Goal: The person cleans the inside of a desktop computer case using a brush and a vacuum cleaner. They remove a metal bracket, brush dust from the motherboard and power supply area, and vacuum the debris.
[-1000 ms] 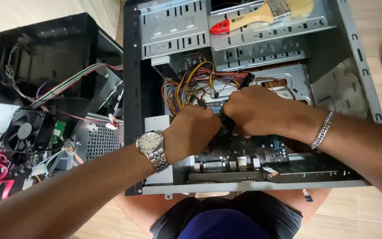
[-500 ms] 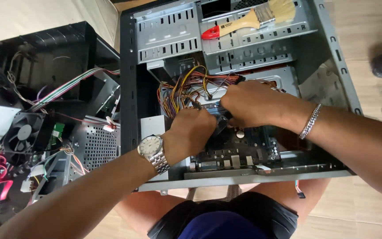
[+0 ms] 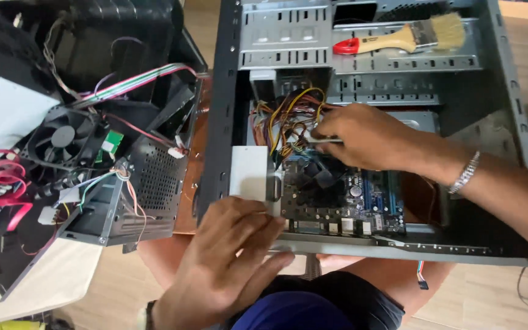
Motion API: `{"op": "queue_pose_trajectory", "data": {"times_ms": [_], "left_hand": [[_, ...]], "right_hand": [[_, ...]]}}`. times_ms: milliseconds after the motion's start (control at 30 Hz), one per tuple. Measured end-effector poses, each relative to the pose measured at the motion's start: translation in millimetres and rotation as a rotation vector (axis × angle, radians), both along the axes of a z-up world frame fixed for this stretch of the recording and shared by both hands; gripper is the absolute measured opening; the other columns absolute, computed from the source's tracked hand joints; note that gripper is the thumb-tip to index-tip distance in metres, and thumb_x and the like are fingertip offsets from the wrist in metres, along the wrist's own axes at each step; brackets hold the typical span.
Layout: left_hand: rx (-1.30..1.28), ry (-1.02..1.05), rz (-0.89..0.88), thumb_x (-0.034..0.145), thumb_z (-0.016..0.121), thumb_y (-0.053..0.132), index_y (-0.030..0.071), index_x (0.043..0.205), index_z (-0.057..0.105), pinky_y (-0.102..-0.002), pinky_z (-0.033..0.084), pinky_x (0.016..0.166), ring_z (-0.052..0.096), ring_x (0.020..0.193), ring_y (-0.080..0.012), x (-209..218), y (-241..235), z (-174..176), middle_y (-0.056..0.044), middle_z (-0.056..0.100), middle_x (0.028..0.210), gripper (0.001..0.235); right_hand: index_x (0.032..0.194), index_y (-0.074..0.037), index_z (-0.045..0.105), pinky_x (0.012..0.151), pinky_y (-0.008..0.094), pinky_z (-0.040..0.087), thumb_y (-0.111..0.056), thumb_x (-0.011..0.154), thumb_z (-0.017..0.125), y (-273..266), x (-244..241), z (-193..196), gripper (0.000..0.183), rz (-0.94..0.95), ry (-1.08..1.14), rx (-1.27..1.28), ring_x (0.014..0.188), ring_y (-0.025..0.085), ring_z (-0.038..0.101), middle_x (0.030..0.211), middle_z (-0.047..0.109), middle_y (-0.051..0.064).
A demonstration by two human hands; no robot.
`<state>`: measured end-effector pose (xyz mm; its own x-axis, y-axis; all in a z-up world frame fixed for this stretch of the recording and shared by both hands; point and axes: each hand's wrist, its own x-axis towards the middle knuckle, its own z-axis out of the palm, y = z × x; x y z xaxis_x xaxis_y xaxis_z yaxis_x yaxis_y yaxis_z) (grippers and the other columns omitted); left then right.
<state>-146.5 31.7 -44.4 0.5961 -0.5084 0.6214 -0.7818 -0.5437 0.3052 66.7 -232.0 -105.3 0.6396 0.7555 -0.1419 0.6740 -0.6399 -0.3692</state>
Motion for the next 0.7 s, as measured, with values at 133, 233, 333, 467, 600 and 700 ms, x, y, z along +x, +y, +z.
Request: {"op": "queue_pose_trajectory", "data": {"times_ms": [133,233,333,467,600,700], "left_hand": [[0.053,-0.015,0.102,0.111,0.08,0.033,-0.002,0.125,0.077,-0.057,0.063,0.104,0.073,0.121,-0.0348,-5.1,6.5,-40.2,-0.016,0.075,0.123,0.039],[0.168,-0.2,0.185,0.117,0.069,0.038,0.004,0.12,0.079,-0.045,0.066,0.097,0.078,0.121,-0.029,-4.1,7.3,-45.8,-0.012,0.082,0.117,0.036],[0.177,-0.274,0.235,0.119,0.062,0.038,0.006,0.115,0.084,-0.038,0.067,0.096,0.08,0.12,-0.0244,-2.5,5.7,-47.5,-0.01,0.085,0.116,0.039],[0.141,-0.316,0.235,0.12,0.057,0.038,0.009,0.11,0.082,-0.034,0.067,0.092,0.084,0.115,-0.0233,3.3,4.5,-46.9,-0.007,0.085,0.11,0.04],[0.128,-0.32,0.239,0.121,0.054,0.036,0.007,0.107,0.083,-0.032,0.068,0.091,0.084,0.111,-0.0228,4.2,4.5,-48.4,-0.008,0.084,0.108,0.043],[0.128,-0.318,0.223,0.122,0.056,0.035,0.005,0.108,0.085,-0.034,0.07,0.091,0.084,0.112,-0.0245,4.5,6.0,-49.1,-0.011,0.084,0.109,0.044]], "right_hand": [[0.117,-0.017,0.09,0.103,0.049,0.065,-0.024,0.103,0.08,37.7,-2.6,0.1,0.018,0.093,-0.018,0.159,0.104,0.024,0.084,0.114,0.09,0.006],[0.1,-0.014,0.089,0.08,0.048,0.064,-0.023,0.107,0.078,55.8,-0.9,-19.4,0.015,0.233,-0.225,0.184,0.083,0.026,0.078,0.088,0.084,0.005],[0.099,-0.014,0.076,0.064,0.057,0.066,-0.019,0.097,0.075,60.8,3.4,-45.2,0.006,0.284,-0.507,-0.127,0.102,0.039,0.075,0.102,0.078,0.011],[0.11,-0.018,0.081,0.056,0.045,0.064,-0.01,0.1,0.08,66.5,0.7,-34.7,0.012,0.165,-0.405,-0.186,0.096,0.028,0.061,0.096,0.085,0.001],[0.12,-0.012,0.087,0.072,0.041,0.054,0.004,0.083,0.086,57.4,5.2,-33.3,0.04,0.171,-0.356,0.143,0.083,0.025,0.051,0.079,0.077,0.001],[0.12,-0.021,0.088,0.078,0.048,0.048,-0.001,0.081,0.081,51.8,13.1,-32.2,0.044,0.237,-0.16,0.218,0.093,0.023,0.067,0.093,0.085,-0.01]]}}
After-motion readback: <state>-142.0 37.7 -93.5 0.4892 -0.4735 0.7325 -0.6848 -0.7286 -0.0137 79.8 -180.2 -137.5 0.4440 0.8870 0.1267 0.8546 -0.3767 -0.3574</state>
